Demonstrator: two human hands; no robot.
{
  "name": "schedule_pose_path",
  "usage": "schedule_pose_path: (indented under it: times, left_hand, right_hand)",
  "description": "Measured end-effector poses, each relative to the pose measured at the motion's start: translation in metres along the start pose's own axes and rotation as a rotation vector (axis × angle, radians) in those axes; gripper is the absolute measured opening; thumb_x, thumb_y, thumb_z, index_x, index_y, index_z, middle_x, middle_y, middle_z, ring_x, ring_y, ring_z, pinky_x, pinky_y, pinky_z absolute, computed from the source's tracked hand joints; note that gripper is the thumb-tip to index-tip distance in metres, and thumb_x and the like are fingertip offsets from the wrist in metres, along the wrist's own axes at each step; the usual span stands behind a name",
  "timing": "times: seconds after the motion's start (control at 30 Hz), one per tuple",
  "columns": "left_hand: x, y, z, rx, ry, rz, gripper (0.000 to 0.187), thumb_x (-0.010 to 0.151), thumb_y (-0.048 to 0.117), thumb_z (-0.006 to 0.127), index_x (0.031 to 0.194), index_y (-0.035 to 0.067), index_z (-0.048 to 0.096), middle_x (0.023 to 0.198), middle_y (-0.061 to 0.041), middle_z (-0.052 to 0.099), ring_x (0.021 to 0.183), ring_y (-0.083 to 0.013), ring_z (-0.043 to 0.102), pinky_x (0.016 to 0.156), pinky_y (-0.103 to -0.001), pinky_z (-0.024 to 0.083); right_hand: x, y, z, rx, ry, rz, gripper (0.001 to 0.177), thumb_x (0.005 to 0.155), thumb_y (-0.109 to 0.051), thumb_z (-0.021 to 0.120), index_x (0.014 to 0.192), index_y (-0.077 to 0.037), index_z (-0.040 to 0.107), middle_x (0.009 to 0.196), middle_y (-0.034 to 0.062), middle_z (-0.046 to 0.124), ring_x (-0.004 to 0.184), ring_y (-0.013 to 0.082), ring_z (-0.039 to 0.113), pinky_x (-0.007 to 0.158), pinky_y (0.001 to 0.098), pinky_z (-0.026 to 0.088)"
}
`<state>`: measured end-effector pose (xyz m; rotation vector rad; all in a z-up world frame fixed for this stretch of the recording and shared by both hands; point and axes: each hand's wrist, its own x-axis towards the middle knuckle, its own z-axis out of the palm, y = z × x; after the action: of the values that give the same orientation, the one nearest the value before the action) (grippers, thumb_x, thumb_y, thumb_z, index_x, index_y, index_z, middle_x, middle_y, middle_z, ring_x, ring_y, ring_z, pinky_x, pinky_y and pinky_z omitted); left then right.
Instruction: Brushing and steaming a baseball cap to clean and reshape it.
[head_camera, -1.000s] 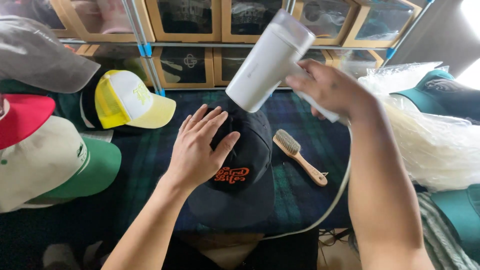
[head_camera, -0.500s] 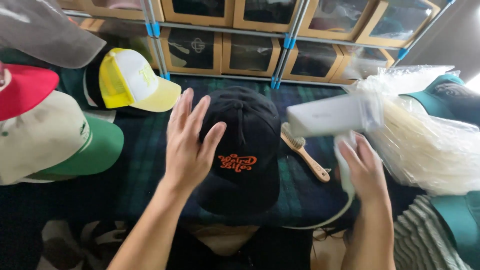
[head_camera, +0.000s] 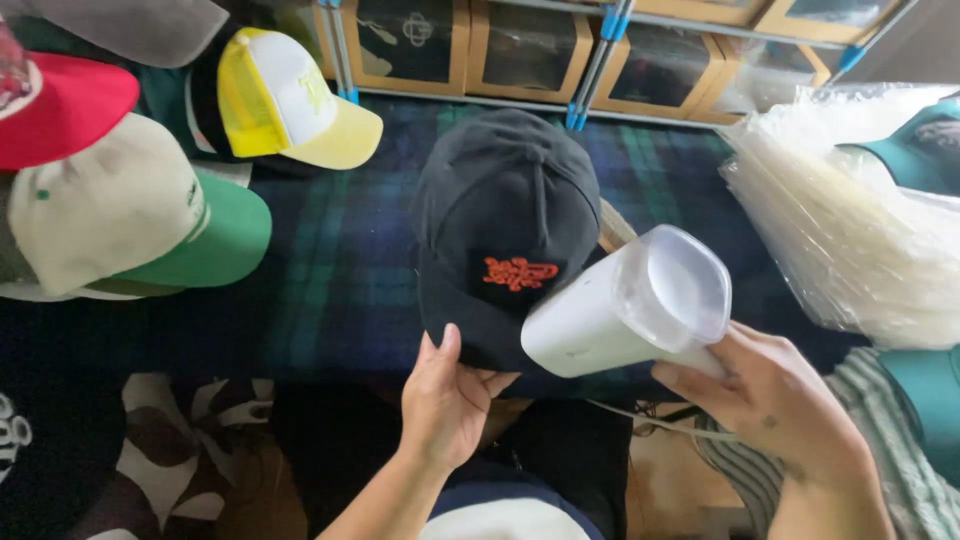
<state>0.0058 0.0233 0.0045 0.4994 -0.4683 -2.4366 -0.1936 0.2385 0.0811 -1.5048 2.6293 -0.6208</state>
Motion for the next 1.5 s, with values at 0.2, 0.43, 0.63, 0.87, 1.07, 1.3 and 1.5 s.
schedule_pose_path:
  times: [0.2, 0.43, 0.63, 0.87, 1.07, 1.3, 1.5]
  left_hand:
    - [0.0, 0.004, -0.006, -0.074, -0.482, 0.026, 0.093, 0.091, 0.071, 0.04, 0.158, 0.008, 0.025, 0.148, -0.02, 0.053, 0.13, -0.0372, 0.057, 0.099, -0.053, 0.057]
    - [0.01, -0.009, -0.03, -0.233, -0.552, 0.035, 0.099, 0.093, 0.078, 0.04, 0.162, 0.013, 0.014, 0.161, -0.023, 0.034, 0.144, -0.0456, 0.04, 0.108, -0.066, 0.043]
    - [0.008, -0.001, -0.024, -0.233, -0.482, 0.038, 0.101, 0.09, 0.076, 0.047, 0.161, 0.022, 0.002, 0.164, -0.019, 0.018, 0.142, -0.0474, 0.04, 0.099, -0.064, 0.054]
    - [0.012, 0.003, -0.024, -0.203, -0.417, -0.036, 0.084, 0.095, 0.066, 0.04, 0.155, 0.007, 0.036, 0.144, -0.021, 0.057, 0.125, -0.0411, 0.061, 0.094, -0.052, 0.059]
    - [0.004, 0.012, -0.002, -0.103, -0.031, -0.088, 0.065, 0.101, 0.046, 0.031, 0.154, 0.01, 0.042, 0.152, -0.019, 0.054, 0.13, -0.0428, 0.056, 0.103, -0.066, 0.047]
    - [0.015, 0.004, -0.022, -0.106, -0.164, -0.085, 0.067, 0.102, 0.05, 0.031, 0.154, 0.009, 0.041, 0.151, -0.018, 0.054, 0.127, -0.041, 0.059, 0.098, -0.063, 0.052]
    - [0.009, 0.009, -0.013, -0.09, -0.181, -0.107, 0.071, 0.101, 0.054, 0.028, 0.155, 0.009, 0.04, 0.154, -0.016, 0.051, 0.136, -0.0396, 0.053, 0.101, -0.063, 0.05]
  right_hand:
    - [0.017, -0.076, -0.006, -0.224, -0.072, -0.101, 0.041, 0.089, -0.059, 0.065, 0.095, -0.018, 0.06, 0.078, -0.0009, 0.067, 0.059, 0.0241, 0.066, 0.057, 0.0396, 0.05]
    - [0.074, -0.154, -0.004, -0.275, -0.125, -0.376, 0.058, 0.099, -0.049, 0.053, 0.145, -0.013, 0.046, 0.101, 0.01, 0.073, 0.06, 0.0349, 0.072, 0.048, 0.049, 0.055]
    - [0.083, -0.157, -0.006, -0.363, -0.217, -0.374, 0.069, 0.1, -0.053, 0.048, 0.155, -0.013, 0.039, 0.106, 0.0148, 0.073, 0.056, 0.0339, 0.073, 0.046, 0.0466, 0.057]
    - [0.045, -0.101, -0.027, -0.359, -0.234, -0.302, 0.056, 0.093, -0.053, 0.059, 0.136, -0.018, 0.054, 0.089, 0.0027, 0.078, 0.054, 0.0203, 0.075, 0.048, 0.0391, 0.063]
    - [0.028, 0.0, -0.033, -0.283, -0.091, -0.101, 0.05, 0.081, -0.048, 0.073, 0.125, -0.027, 0.065, 0.075, -0.0058, 0.081, 0.066, 0.016, 0.077, 0.07, 0.0363, 0.061]
    - [0.033, -0.021, -0.038, -0.332, -0.274, 0.43, 0.054, 0.084, -0.058, 0.064, 0.134, -0.036, 0.062, 0.094, -0.0022, 0.08, 0.094, 0.0187, 0.078, 0.093, 0.033, 0.052]
    - [0.027, -0.057, -0.017, -0.159, -0.037, -0.352, 0.054, 0.087, -0.051, 0.063, 0.128, -0.017, 0.065, 0.093, -0.0018, 0.083, 0.069, 0.0185, 0.079, 0.064, 0.0368, 0.067]
